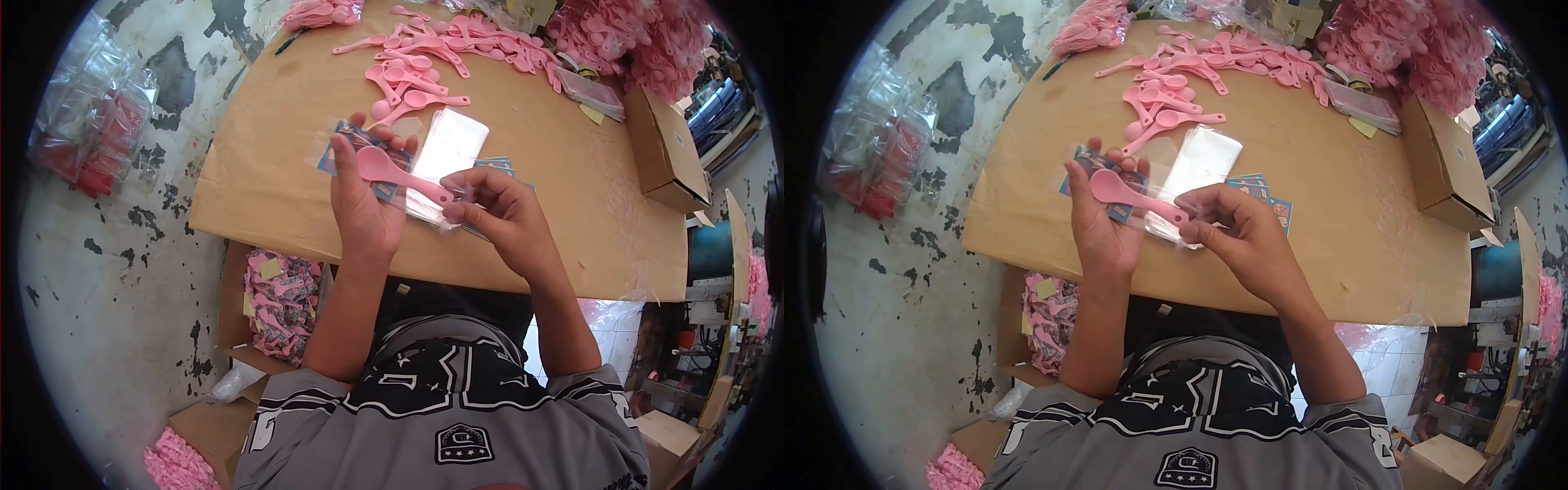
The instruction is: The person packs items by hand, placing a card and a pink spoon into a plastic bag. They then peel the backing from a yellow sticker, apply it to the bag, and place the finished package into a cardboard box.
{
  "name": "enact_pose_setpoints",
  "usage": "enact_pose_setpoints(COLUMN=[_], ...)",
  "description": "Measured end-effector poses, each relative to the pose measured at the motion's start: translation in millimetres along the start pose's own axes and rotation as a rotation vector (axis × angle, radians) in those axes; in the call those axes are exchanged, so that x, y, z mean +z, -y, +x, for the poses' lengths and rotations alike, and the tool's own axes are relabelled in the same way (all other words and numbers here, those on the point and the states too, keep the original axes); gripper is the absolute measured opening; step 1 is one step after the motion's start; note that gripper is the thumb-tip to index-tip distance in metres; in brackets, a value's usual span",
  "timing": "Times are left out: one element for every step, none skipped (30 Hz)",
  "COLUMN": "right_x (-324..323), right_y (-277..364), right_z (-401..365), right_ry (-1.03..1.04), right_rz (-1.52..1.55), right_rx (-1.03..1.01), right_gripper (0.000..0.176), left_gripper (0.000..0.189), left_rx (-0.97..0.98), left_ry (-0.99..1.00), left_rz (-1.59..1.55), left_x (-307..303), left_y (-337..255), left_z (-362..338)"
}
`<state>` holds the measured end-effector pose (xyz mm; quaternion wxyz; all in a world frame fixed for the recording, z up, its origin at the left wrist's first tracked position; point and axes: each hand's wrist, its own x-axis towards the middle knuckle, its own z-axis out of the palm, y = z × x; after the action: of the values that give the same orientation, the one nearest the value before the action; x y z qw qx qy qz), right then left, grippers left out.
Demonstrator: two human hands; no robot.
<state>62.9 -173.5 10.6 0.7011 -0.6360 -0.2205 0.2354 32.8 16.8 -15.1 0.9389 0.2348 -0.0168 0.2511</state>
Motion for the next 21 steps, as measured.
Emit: enact_pose_setpoints(right_x=[2.1,4.3,5.4,4.7,3.2,2.1,2.1,2.8,3.4,3.8,4.3,4.6,5.0,5.7,6.3,6.7,7.3,8.3,4.1,-5.9,-14.7], right_y=[-3.1,-5.6,-8.5,-14.4,-22.1,-27.1,-29.1,-30.7,-31.5,-31.6,-31.8,-31.7,-29.1,-23.7,-18.3,-14.2,-10.2,-6.0,-1.1,4.4,9.9], right_z=[-0.6,-1.9,-3.6,-4.1,-3.7,-3.3,-2.7,-1.8,-1.1,-0.5,-0.1,-0.1,-0.9,-2.4,-3.3,-3.3,-2.9,-2.3,-4.7,-10.1,-14.7], right_ry=[-0.031,-0.064,-0.101,-0.13,-0.157,-0.183,-0.204,-0.223,-0.241,-0.257,-0.274,-0.292,-0.302,-0.312,-0.321,-0.335,-0.348,-0.36,-0.266,-0.167,-0.062], right_rz=[0.052,0.103,0.154,0.111,0.067,0.023,0.009,-0.003,-0.013,-0.066,-0.118,-0.171,-0.249,-0.328,-0.408,-0.47,-0.53,-0.591,-0.693,-0.794,-0.893], right_rx=[-0.015,-0.03,-0.047,-0.067,-0.087,-0.107,-0.147,-0.187,-0.226,-0.273,-0.32,-0.367,-0.392,-0.417,-0.442,-0.522,-0.602,-0.683,-0.749,-0.812,-0.875], right_gripper=[0.028,0.029,0.031,0.032,0.034,0.035,0.036,0.038,0.039,0.043,0.047,0.051,0.054,0.057,0.061,0.058,0.055,0.052,0.045,0.038,0.031], left_gripper=[0.052,0.052,0.052,0.052,0.049,0.048,0.048,0.047,0.045,0.044,0.043,0.042,0.041,0.04,0.04,0.041,0.041,0.042,0.042,0.042,0.041], left_rx=[-0.028,-0.062,-0.098,-0.135,-0.162,-0.182,-0.2,-0.216,-0.226,-0.236,-0.248,-0.261,-0.274,-0.287,-0.309,-0.331,-0.352,-0.386,-0.419,-0.45,-0.457], left_ry=[0.011,0.011,0.012,0.015,0.01,0.019,0.027,0.034,0.037,0.04,0.044,0.045,0.048,0.05,0.042,0.033,0.025,0.005,-0.015,-0.037,0.001], left_rz=[0.025,-0.001,-0.028,-0.056,-0.074,-0.078,-0.08,-0.081,-0.08,-0.078,-0.075,-0.084,-0.095,-0.107,-0.105,-0.103,-0.101,-0.092,-0.084,-0.076,-0.104], left_x=[5.0,6.6,8.6,10.9,13.8,14.9,15.2,15.6,16.7,18.2,19.0,19.1,19.1,19.0,16.6,12.6,10.3,12.1,15.4,16.6,9.8], left_y=[1.9,5.8,10.1,14.6,18.8,21.9,24.3,25.7,26.1,25.8,25.4,25.1,25.1,25.2,25.3,25.2,24.8,22.8,19.8,17.5,16.1], left_z=[-3.2,-6.1,-8.8,-10.8,-12.6,-14.1,-15.5,-16.7,-17.4,-17.8,-18.2,-18.7,-18.9,-18.8,-18.0,-16.6,-15.1,-14.0,-13.0,-11.9,-9.3])
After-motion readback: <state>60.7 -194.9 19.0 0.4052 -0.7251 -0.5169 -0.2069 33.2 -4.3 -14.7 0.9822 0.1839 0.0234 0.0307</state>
